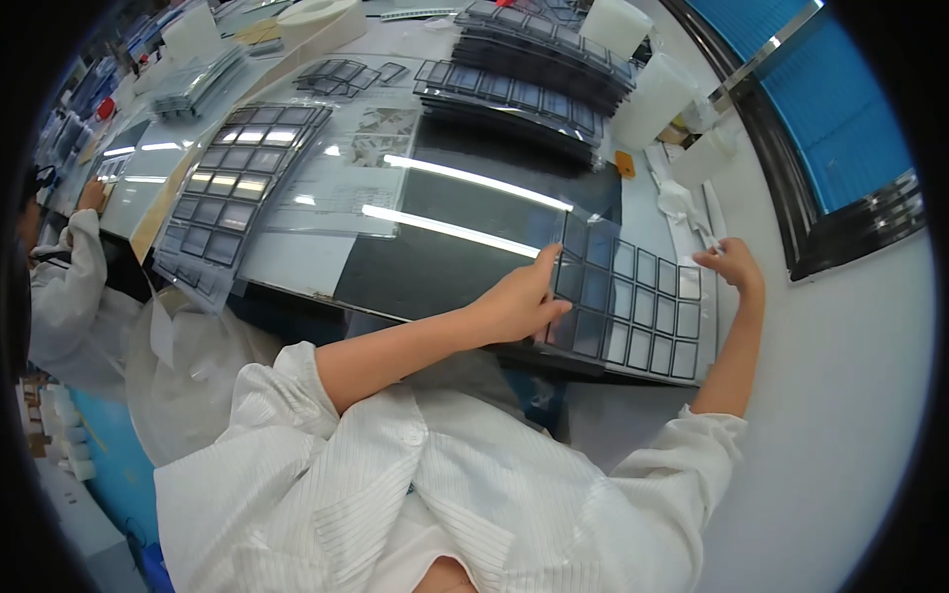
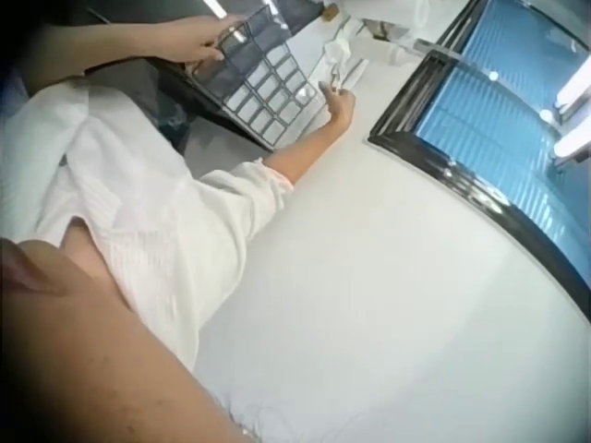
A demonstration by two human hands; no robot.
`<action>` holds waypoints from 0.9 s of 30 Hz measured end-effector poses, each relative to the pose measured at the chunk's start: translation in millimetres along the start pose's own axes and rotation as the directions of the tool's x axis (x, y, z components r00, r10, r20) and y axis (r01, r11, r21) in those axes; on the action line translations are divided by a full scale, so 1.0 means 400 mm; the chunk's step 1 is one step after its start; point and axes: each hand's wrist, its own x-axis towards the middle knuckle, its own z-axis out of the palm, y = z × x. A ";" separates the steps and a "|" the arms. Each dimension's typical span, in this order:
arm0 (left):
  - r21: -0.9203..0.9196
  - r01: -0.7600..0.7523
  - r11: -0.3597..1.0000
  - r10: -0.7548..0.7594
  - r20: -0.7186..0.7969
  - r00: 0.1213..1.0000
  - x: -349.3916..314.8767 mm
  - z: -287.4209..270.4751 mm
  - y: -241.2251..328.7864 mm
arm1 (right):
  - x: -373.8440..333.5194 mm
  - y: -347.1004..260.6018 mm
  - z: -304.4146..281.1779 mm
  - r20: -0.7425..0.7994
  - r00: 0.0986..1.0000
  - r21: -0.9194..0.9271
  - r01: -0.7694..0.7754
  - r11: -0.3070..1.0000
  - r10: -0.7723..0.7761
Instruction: Inspecting and sorting small rectangular panels, removing protective film and placing them into a grid tray.
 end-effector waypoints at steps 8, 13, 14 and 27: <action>0.618 -0.142 0.773 0.303 -0.162 0.939 -0.086 -0.177 0.051 | 0.177 -0.049 0.199 -0.266 0.864 -0.175 0.393 0.903 -0.428; 0.783 0.245 0.572 0.483 -0.562 0.671 -0.158 -0.518 0.070 | 0.127 -0.189 0.228 -0.276 0.840 -0.461 0.310 0.831 -0.467; 0.828 0.278 0.488 0.543 -0.536 0.646 -0.167 -0.599 0.069 | 0.121 -0.219 0.221 -0.298 0.779 -0.447 0.397 0.801 -0.552; 0.805 0.592 0.046 0.508 -0.529 0.680 -0.047 -0.818 0.027 | -0.131 -0.687 0.245 0.002 0.453 -0.071 0.889 0.452 -0.891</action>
